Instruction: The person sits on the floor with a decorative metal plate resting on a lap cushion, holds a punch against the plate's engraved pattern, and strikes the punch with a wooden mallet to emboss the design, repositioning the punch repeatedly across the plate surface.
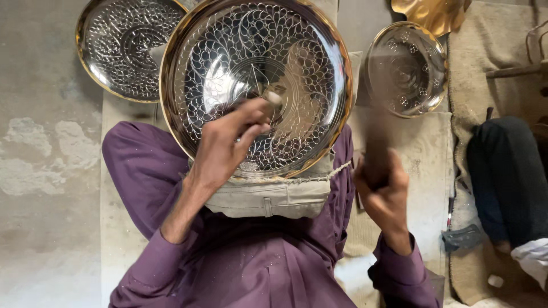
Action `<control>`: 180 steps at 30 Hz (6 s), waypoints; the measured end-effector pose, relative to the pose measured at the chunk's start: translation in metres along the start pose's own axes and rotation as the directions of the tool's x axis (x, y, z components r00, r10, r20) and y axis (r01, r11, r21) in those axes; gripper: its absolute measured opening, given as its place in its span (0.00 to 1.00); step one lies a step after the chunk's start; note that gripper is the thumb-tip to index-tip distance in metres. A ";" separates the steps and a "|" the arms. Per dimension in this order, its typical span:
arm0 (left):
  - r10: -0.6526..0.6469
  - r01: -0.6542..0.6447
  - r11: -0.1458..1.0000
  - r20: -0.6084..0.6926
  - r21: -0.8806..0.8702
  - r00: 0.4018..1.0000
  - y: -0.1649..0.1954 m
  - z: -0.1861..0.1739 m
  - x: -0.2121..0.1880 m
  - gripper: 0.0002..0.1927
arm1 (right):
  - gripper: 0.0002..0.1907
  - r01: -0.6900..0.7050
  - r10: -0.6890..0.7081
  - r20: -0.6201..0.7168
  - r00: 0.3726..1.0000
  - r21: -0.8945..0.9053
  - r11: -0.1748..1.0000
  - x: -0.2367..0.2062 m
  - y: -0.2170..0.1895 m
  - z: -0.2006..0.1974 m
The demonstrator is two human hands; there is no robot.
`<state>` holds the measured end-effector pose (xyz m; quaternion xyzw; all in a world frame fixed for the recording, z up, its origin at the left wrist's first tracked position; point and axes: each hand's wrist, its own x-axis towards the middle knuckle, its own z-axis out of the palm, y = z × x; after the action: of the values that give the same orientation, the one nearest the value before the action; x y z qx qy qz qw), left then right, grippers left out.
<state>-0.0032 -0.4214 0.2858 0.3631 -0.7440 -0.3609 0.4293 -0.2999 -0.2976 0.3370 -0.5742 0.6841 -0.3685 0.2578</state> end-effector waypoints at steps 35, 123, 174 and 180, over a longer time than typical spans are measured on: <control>-0.116 0.097 0.988 0.159 0.119 0.980 0.002 0.001 0.018 0.24 | 0.33 0.479 -0.411 0.252 0.876 -0.545 0.688 0.077 -0.041 -0.030; -0.219 0.207 0.976 -0.294 -0.070 0.930 -0.004 0.047 -0.018 0.25 | 0.32 0.710 -0.531 0.497 0.686 -0.618 0.339 0.126 -0.141 -0.024; -0.118 0.118 0.993 -0.007 -0.007 0.993 -0.029 0.010 -0.004 0.24 | 0.24 0.620 -0.561 0.347 0.752 -0.663 0.420 0.113 -0.067 0.003; -0.128 0.121 0.991 0.173 0.051 0.977 -0.020 -0.001 0.012 0.25 | 0.27 0.565 -0.539 0.291 0.791 -0.685 0.459 0.096 -0.070 0.005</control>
<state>-0.0024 -0.4416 0.2742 0.3842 -0.7619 -0.4026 0.3313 -0.2746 -0.3970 0.3967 -0.8226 0.5445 -0.1099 -0.1217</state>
